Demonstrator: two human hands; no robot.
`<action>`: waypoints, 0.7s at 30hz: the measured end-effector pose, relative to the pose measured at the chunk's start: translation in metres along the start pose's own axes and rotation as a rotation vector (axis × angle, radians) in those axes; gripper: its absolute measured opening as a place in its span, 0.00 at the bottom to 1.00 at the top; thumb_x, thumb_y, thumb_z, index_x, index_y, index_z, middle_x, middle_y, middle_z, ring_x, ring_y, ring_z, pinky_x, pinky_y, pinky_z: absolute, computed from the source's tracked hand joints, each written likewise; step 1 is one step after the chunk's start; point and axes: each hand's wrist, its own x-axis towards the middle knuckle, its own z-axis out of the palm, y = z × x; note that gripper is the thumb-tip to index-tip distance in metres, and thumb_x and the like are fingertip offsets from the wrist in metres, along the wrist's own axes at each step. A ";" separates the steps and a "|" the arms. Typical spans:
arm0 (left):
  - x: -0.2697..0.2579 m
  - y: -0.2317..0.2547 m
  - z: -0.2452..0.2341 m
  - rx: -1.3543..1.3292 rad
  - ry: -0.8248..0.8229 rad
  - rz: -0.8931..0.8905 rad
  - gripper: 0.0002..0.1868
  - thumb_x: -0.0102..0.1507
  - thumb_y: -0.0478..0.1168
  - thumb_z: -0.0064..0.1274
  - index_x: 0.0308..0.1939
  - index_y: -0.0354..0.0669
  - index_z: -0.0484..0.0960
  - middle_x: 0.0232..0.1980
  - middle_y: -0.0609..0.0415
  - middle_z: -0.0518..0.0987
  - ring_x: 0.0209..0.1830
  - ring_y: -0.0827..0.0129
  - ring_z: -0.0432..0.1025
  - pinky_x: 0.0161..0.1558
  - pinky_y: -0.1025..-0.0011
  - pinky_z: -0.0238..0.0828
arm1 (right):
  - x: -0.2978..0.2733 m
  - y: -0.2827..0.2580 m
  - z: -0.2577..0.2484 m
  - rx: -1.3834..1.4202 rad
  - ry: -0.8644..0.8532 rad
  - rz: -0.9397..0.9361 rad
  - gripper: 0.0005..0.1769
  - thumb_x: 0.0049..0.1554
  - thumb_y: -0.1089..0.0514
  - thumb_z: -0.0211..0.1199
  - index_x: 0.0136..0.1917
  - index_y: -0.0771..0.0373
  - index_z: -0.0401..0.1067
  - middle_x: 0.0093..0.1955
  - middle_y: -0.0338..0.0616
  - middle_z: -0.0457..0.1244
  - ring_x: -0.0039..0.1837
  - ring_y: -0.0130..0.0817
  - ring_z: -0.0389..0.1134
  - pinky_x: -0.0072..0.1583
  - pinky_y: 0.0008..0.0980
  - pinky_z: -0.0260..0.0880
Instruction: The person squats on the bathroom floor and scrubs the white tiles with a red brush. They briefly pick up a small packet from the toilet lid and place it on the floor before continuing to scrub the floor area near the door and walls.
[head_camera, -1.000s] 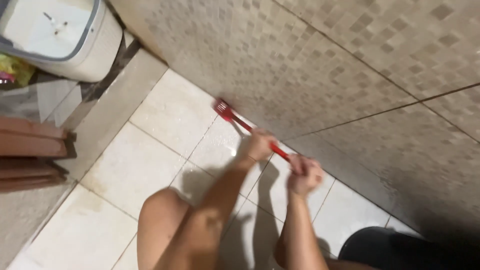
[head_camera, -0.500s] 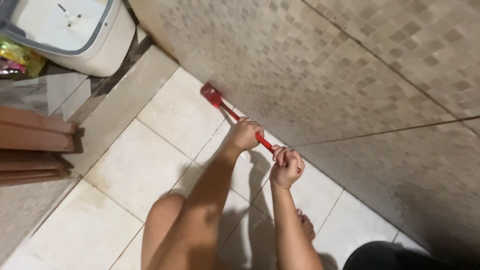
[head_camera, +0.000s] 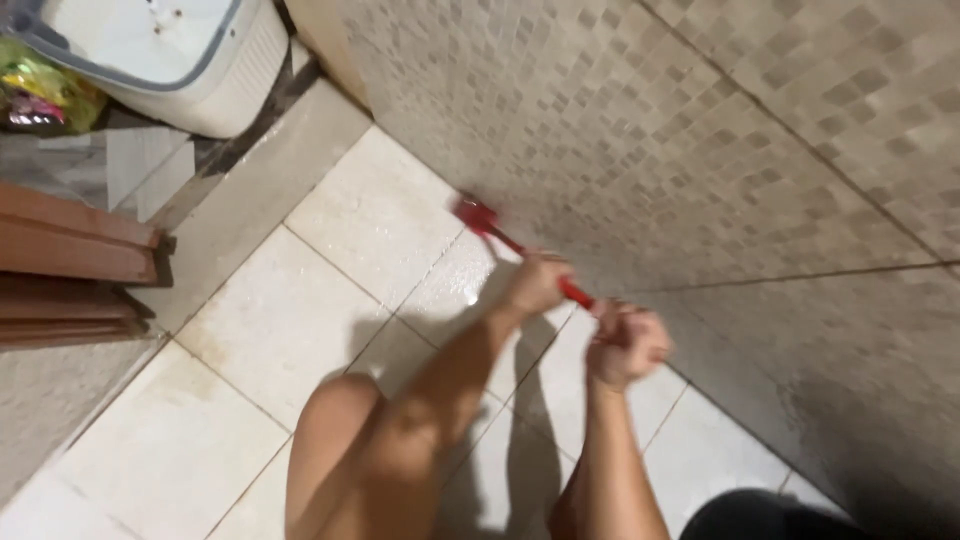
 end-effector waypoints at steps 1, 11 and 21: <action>0.003 -0.006 -0.025 0.006 0.007 0.009 0.02 0.55 0.34 0.57 0.30 0.47 0.83 0.35 0.52 0.82 0.43 0.56 0.77 0.56 0.56 0.72 | -0.010 0.021 -0.003 0.008 -0.006 -0.008 0.17 0.57 0.65 0.49 0.29 0.59 0.50 0.26 0.40 0.49 0.29 0.29 0.47 0.38 0.38 0.63; -0.007 0.084 0.035 -0.186 0.018 -0.068 0.02 0.56 0.34 0.56 0.28 0.43 0.81 0.33 0.47 0.81 0.40 0.50 0.76 0.50 0.55 0.69 | 0.009 -0.068 -0.016 -0.118 0.013 -0.021 0.18 0.57 0.66 0.49 0.28 0.58 0.49 0.24 0.40 0.49 0.28 0.29 0.49 0.36 0.38 0.59; -0.012 -0.122 -0.067 0.325 -0.114 0.112 0.04 0.50 0.34 0.57 0.24 0.50 0.83 0.32 0.54 0.81 0.44 0.57 0.75 0.55 0.56 0.71 | -0.058 0.132 -0.013 -0.071 0.042 0.255 0.12 0.60 0.61 0.50 0.35 0.66 0.64 0.36 0.45 0.60 0.40 0.34 0.60 0.49 0.34 0.65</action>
